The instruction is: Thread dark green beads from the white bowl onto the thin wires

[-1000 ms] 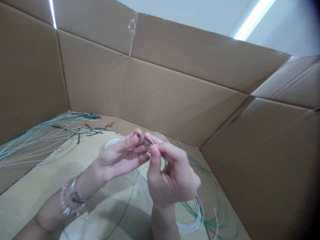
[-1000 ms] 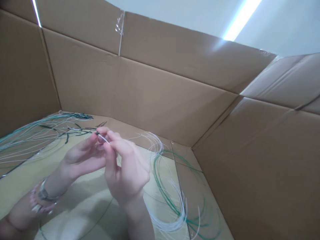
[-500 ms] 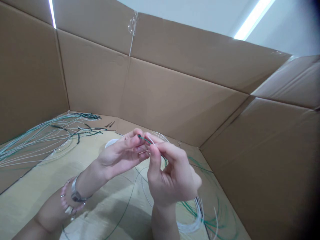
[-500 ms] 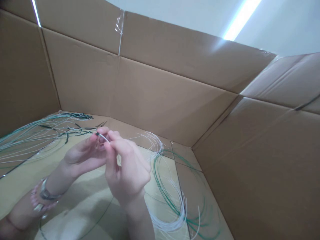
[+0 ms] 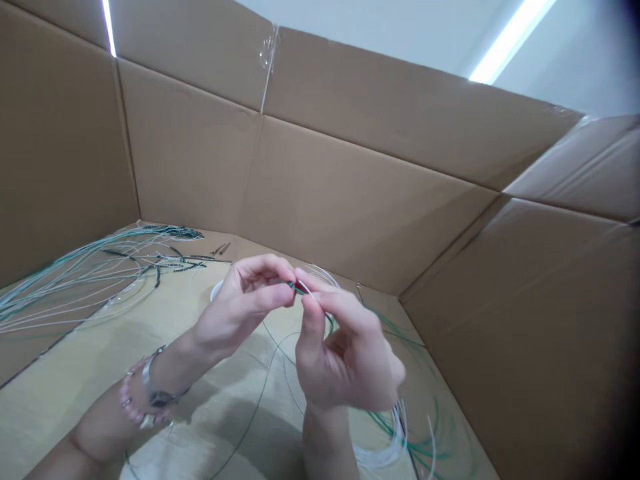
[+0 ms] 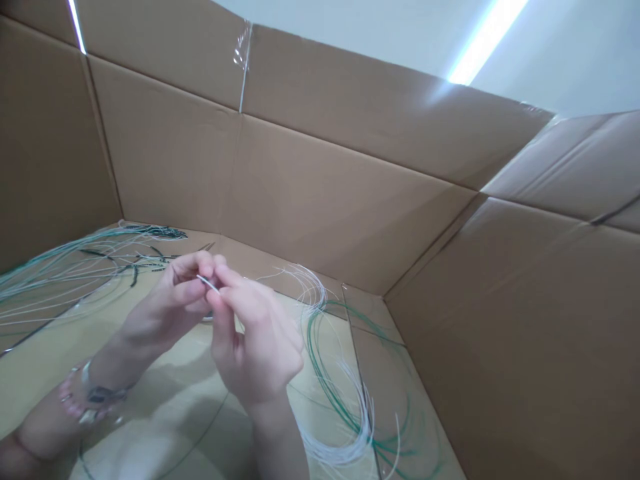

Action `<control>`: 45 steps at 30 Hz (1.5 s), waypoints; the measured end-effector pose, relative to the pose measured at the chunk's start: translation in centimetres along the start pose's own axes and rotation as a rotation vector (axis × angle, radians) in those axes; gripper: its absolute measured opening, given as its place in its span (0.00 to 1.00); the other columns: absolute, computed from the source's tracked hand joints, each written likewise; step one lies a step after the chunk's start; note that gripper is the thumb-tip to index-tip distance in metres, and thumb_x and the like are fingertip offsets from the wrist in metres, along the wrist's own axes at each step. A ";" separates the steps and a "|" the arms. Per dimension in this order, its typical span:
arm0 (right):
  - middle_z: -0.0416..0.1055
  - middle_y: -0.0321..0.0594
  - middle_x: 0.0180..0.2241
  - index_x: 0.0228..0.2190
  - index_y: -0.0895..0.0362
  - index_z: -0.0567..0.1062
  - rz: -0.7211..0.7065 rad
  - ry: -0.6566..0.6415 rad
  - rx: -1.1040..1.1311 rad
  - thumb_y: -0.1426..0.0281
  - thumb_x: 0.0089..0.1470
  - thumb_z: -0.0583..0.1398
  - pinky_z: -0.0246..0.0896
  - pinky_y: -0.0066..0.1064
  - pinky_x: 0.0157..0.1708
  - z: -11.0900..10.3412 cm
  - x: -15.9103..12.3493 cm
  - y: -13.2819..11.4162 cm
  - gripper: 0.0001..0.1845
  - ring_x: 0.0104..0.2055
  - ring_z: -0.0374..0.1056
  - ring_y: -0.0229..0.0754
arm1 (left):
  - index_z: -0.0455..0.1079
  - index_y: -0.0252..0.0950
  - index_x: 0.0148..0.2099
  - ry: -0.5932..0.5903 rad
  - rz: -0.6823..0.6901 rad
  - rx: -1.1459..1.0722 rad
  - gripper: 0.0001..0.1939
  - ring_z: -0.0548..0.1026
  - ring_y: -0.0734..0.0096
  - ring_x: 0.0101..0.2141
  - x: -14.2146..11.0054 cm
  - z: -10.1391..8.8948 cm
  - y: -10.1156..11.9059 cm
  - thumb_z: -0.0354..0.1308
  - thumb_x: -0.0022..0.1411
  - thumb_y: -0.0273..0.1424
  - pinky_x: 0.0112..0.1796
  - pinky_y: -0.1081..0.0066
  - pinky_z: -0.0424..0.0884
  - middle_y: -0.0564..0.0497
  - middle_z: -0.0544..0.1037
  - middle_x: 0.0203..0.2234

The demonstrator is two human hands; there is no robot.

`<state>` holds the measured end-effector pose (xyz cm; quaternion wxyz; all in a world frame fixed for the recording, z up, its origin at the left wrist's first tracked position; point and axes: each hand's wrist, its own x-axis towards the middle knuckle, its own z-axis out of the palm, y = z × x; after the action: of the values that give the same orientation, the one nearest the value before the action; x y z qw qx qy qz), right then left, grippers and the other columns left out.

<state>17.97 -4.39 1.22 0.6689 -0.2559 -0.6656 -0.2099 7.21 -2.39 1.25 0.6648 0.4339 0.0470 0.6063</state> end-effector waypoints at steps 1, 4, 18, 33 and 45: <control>0.79 0.36 0.35 0.35 0.57 0.72 0.003 -0.008 0.014 0.80 0.52 0.61 0.73 0.23 0.33 0.0 0.0 0.0 0.09 0.34 0.76 0.34 | 0.76 0.37 0.27 -0.012 -0.005 0.003 0.06 0.73 0.83 0.24 0.0 -0.1 0.0 0.70 0.45 0.28 0.27 0.85 0.71 0.56 0.76 0.23; 0.79 0.36 0.35 0.34 0.58 0.73 0.004 -0.036 0.056 0.82 0.51 0.61 0.73 0.26 0.34 0.1 0.2 0.0 0.09 0.35 0.75 0.35 | 0.77 0.38 0.26 -0.041 0.024 0.034 0.05 0.74 0.83 0.24 0.0 -0.3 -0.1 0.70 0.46 0.27 0.28 0.85 0.72 0.57 0.77 0.22; 0.70 0.31 0.25 0.34 0.52 0.77 0.052 -0.049 -0.182 0.79 0.48 0.63 0.62 0.24 0.21 -0.9 0.9 -0.3 0.11 0.23 0.64 0.30 | 0.78 0.41 0.29 0.096 0.284 0.358 0.02 0.74 0.80 0.21 0.2 -1.5 1.1 0.68 0.50 0.28 0.24 0.82 0.71 0.55 0.77 0.21; 0.66 0.31 0.23 0.32 0.54 0.75 0.016 -0.092 -0.215 0.80 0.48 0.63 0.60 0.23 0.19 -0.8 0.9 -0.3 0.10 0.21 0.61 0.29 | 0.78 0.40 0.31 0.048 0.379 0.526 0.06 0.75 0.80 0.25 0.2 -1.2 1.1 0.65 0.52 0.22 0.26 0.83 0.72 0.54 0.78 0.24; 0.70 0.36 0.31 0.38 0.56 0.74 0.006 -0.271 -0.101 0.80 0.50 0.60 0.67 0.24 0.26 -1.0 1.0 0.6 0.13 0.30 0.67 0.33 | 0.77 0.36 0.28 0.048 0.254 0.574 0.07 0.78 0.74 0.24 0.5 -1.6 1.6 0.69 0.45 0.22 0.27 0.79 0.76 0.53 0.80 0.22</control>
<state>19.19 -4.48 2.16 0.5598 -0.3172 -0.7376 -0.2049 5.14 -1.30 1.54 0.4327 0.5917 0.1774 0.6567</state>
